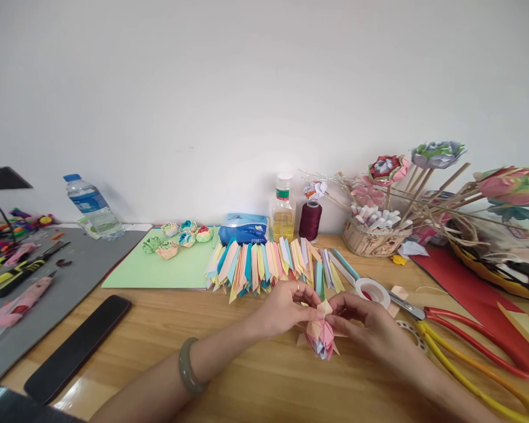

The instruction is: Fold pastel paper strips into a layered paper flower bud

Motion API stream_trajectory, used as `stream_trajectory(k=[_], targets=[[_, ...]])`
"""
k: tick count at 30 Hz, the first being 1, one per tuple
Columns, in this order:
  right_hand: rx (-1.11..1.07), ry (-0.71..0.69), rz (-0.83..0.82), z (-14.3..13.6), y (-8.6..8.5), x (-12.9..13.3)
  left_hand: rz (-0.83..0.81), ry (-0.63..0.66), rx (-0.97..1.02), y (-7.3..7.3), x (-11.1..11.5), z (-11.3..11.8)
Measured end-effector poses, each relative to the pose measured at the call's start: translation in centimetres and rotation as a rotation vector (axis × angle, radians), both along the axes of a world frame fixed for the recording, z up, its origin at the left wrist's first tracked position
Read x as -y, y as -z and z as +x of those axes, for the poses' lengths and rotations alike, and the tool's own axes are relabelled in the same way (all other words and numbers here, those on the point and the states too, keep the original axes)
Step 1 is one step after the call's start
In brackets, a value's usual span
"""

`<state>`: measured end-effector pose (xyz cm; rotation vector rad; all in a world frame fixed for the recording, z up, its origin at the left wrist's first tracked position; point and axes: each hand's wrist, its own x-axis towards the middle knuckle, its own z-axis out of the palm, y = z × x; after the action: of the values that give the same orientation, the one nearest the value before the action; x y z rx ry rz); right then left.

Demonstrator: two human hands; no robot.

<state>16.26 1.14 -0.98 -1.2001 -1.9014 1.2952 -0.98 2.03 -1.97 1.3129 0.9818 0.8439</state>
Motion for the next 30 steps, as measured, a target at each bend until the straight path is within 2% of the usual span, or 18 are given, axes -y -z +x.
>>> stream_trajectory(k=[7, 11, 14, 18, 25, 30], targets=[[0.023, 0.016, 0.016, -0.4, 0.5, 0.1, 0.005, 0.045, -0.007, 0.2, -0.2, -0.3], [0.027, 0.014, 0.028, -0.4, 0.5, 0.2, -0.076, 0.080, -0.010, -0.1, -0.3, -0.4], [-0.015, -0.011, -0.021, -0.3, 0.6, 0.2, -0.140, 0.072, 0.006, -0.3, -0.3, -0.4], [-0.059, -0.024, -0.061, -0.3, 1.0, 0.1, -0.110, 0.035, 0.008, -0.3, -0.2, -0.2], [0.021, 0.009, 0.066, -0.6, 0.9, 0.1, 0.043, -0.003, -0.079, -0.2, 0.0, -0.1], [0.084, 0.025, 0.146, -0.7, 0.4, 0.3, -0.036, 0.082, -0.144, 0.0, -0.4, -0.6]])
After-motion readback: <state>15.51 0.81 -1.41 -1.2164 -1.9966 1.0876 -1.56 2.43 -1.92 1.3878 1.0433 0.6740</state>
